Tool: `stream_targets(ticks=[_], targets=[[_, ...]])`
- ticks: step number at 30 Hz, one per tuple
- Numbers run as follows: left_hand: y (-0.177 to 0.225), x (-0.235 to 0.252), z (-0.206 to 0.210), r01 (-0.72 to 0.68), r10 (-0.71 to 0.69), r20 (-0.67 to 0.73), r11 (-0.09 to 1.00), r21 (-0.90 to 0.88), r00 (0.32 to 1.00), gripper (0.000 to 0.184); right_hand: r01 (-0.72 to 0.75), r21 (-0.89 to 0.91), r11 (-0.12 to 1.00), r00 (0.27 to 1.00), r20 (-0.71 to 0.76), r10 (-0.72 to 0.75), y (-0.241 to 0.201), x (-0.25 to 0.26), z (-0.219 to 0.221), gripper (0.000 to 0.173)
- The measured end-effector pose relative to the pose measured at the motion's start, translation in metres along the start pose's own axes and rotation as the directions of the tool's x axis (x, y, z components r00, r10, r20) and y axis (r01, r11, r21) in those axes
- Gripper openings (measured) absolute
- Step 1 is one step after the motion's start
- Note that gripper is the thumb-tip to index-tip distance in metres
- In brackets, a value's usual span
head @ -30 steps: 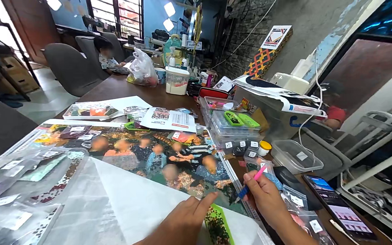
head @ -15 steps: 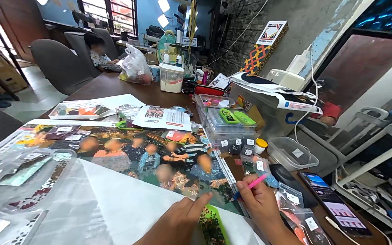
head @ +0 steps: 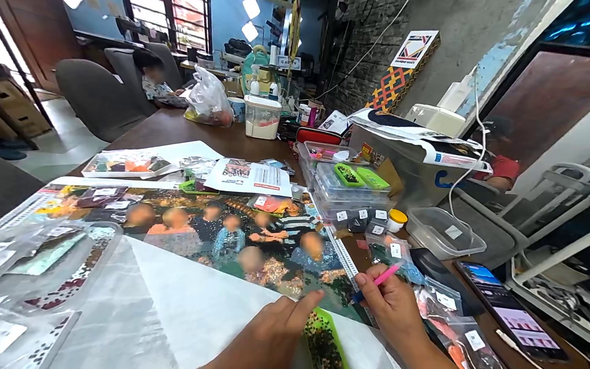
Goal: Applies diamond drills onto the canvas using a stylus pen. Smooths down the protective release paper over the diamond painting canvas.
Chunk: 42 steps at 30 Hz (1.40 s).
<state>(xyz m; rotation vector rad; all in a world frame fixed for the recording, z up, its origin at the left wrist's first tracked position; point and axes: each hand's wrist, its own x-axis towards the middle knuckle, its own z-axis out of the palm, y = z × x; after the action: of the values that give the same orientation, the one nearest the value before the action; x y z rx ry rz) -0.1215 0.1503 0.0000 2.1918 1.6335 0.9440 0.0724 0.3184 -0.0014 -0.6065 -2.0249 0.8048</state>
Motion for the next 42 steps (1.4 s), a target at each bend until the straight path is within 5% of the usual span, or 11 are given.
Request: stream_targets(ticks=[14,22,25,31,42], targets=[[0.0,-0.001,0.002,-0.005,0.005,-0.018,1.0,0.001,1.0,0.108,0.006,-0.012,1.0,1.0,-0.004,-0.006,0.0,0.0,0.002,0.028],[0.0,0.0,0.0,0.003,-0.003,0.012,1.0,-0.014,1.0,0.107,0.126,-0.112,0.986,0.992,-0.011,-0.128,-0.001,-0.002,0.002,0.035],[0.004,0.003,-0.003,-0.002,0.007,0.07,0.998,-0.059,0.998,0.107,0.161,-0.025,0.987,0.986,-0.035,-0.162,-0.009,-0.002,0.002,0.032],[0.007,0.006,-0.003,-0.013,0.024,0.135,0.997,-0.081,0.99,0.108,0.244,0.159,0.957,0.955,0.131,-0.266,-0.022,-0.008,0.006,0.033],[0.004,0.004,0.001,-0.037,0.041,0.104,0.998,-0.044,0.994,0.108,0.264,0.102,0.959,0.938,0.204,-0.28,-0.018,-0.009,0.01,0.034]])
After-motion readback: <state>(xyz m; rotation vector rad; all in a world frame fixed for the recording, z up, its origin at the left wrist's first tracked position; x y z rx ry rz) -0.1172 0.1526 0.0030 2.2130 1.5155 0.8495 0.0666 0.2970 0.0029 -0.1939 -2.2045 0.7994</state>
